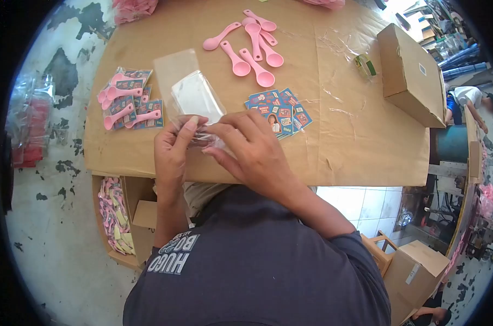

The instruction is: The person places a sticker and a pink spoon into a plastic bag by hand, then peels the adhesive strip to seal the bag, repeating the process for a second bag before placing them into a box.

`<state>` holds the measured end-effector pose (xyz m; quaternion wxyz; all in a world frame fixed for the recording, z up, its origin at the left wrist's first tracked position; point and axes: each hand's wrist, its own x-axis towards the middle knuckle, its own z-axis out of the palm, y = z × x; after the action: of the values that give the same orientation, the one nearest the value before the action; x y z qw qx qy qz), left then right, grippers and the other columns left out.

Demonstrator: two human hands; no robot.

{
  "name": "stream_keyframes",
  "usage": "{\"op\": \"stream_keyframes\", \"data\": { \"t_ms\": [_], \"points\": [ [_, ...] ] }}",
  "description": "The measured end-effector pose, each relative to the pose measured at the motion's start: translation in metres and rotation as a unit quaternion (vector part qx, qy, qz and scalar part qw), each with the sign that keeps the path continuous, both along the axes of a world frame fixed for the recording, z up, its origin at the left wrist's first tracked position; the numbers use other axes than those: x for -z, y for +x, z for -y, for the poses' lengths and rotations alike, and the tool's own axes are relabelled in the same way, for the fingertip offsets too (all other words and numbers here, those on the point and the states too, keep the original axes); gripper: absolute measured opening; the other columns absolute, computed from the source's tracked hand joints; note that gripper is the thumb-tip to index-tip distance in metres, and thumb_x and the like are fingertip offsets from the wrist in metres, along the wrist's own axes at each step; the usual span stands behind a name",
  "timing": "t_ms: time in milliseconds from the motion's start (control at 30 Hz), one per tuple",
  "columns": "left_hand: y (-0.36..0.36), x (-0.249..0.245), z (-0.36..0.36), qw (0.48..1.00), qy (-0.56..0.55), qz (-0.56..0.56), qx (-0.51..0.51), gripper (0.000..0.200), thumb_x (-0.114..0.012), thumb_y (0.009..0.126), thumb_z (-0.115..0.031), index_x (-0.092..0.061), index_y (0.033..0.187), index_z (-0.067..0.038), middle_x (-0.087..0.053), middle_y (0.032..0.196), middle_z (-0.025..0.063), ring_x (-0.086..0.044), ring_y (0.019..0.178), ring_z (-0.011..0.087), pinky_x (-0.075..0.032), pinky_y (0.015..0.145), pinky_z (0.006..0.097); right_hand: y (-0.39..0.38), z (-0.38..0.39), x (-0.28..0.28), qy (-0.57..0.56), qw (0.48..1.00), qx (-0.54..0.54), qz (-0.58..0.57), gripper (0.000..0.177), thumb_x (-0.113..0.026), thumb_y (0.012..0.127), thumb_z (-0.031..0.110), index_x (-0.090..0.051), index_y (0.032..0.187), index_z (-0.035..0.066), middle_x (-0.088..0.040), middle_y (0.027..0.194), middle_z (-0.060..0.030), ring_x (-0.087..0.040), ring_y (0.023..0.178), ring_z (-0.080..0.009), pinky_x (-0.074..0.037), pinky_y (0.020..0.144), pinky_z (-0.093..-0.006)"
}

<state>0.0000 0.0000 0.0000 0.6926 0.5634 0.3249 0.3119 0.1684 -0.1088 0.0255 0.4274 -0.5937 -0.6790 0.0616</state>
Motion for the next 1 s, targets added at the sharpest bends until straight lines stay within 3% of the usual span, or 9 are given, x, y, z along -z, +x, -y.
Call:
{"op": "stream_keyframes", "data": {
  "t_ms": [67, 300, 367, 667, 800, 1000],
  "points": [
    [-0.008, 0.0, -0.004, 0.997, -0.017, 0.047, -0.053, 0.024, -0.06, 0.106, -0.019, -0.069, 0.116, 0.001, -0.073, 0.11, 0.0135, -0.075, 0.093, 0.0195, -0.061, 0.075, 0.0286, 0.002, 0.001, 0.005, 0.008, 1.0, 0.027, 0.01, 0.033, -0.079, 0.085, 0.019, -0.068, 0.114, 0.008, -0.067, 0.113, -0.0102, -0.06, 0.103, -0.0305, -0.048, 0.09, -0.044],
    [-0.005, 0.002, -0.002, 0.986, -0.08, 0.133, -0.069, 0.021, -0.058, 0.106, -0.017, -0.068, 0.115, 0.0, -0.073, 0.112, 0.0147, -0.071, 0.092, 0.0204, -0.059, 0.079, 0.0298, 0.009, 0.007, 0.01, 0.001, 0.998, -0.013, 0.058, 0.035, -0.079, 0.084, 0.018, -0.067, 0.114, 0.006, -0.066, 0.114, -0.0099, -0.059, 0.105, -0.0312, -0.048, 0.091, -0.0434],
    [-0.005, 0.006, -0.002, 0.983, -0.076, 0.147, -0.073, 0.022, -0.062, 0.105, -0.017, -0.07, 0.115, 0.001, -0.074, 0.111, 0.0124, -0.07, 0.092, 0.0156, -0.057, 0.08, 0.0282, 0.008, 0.007, 0.014, 0.004, 1.0, 0.002, 0.025, 0.042, -0.078, 0.085, 0.021, -0.065, 0.122, 0.006, -0.065, 0.121, -0.0108, -0.058, 0.107, -0.0317, -0.047, 0.094, -0.0434],
    [-0.005, 0.003, 0.002, 0.994, 0.0, 0.038, -0.102, 0.023, -0.069, 0.099, -0.01, -0.071, 0.118, 0.002, -0.075, 0.111, 0.0124, -0.067, 0.09, 0.012, -0.054, 0.079, 0.0262, 0.006, -0.004, 0.007, -0.021, 0.999, -0.013, 0.048, 0.062, -0.077, 0.087, 0.036, -0.058, 0.138, 0.006, -0.065, 0.118, -0.0117, -0.056, 0.111, -0.032, -0.045, 0.097, -0.0452],
    [-0.012, 0.01, -0.005, 0.993, 0.032, 0.055, -0.1, 0.023, -0.069, 0.1, -0.01, -0.07, 0.12, 0.002, -0.075, 0.112, 0.0145, -0.07, 0.091, 0.0141, -0.054, 0.079, 0.0265, 0.007, -0.001, 0.008, -0.061, 0.994, -0.019, 0.089, 0.063, -0.078, 0.086, 0.041, -0.059, 0.136, 0.007, -0.065, 0.119, -0.0112, -0.057, 0.111, -0.0317, -0.043, 0.099, -0.046],
    [-0.021, 0.002, -0.012, 0.975, -0.016, 0.137, -0.174, 0.031, -0.068, 0.1, -0.01, -0.062, 0.129, 0.001, -0.076, 0.111, 0.0169, -0.074, 0.093, 0.0193, -0.056, 0.081, 0.0275, 0.008, 0.003, 0.023, -0.065, 0.99, -0.039, 0.123, 0.051, -0.077, 0.086, 0.045, -0.068, 0.118, 0.007, -0.066, 0.121, -0.0094, -0.057, 0.117, -0.0304, -0.04, 0.104, -0.0467]
  ]
}}
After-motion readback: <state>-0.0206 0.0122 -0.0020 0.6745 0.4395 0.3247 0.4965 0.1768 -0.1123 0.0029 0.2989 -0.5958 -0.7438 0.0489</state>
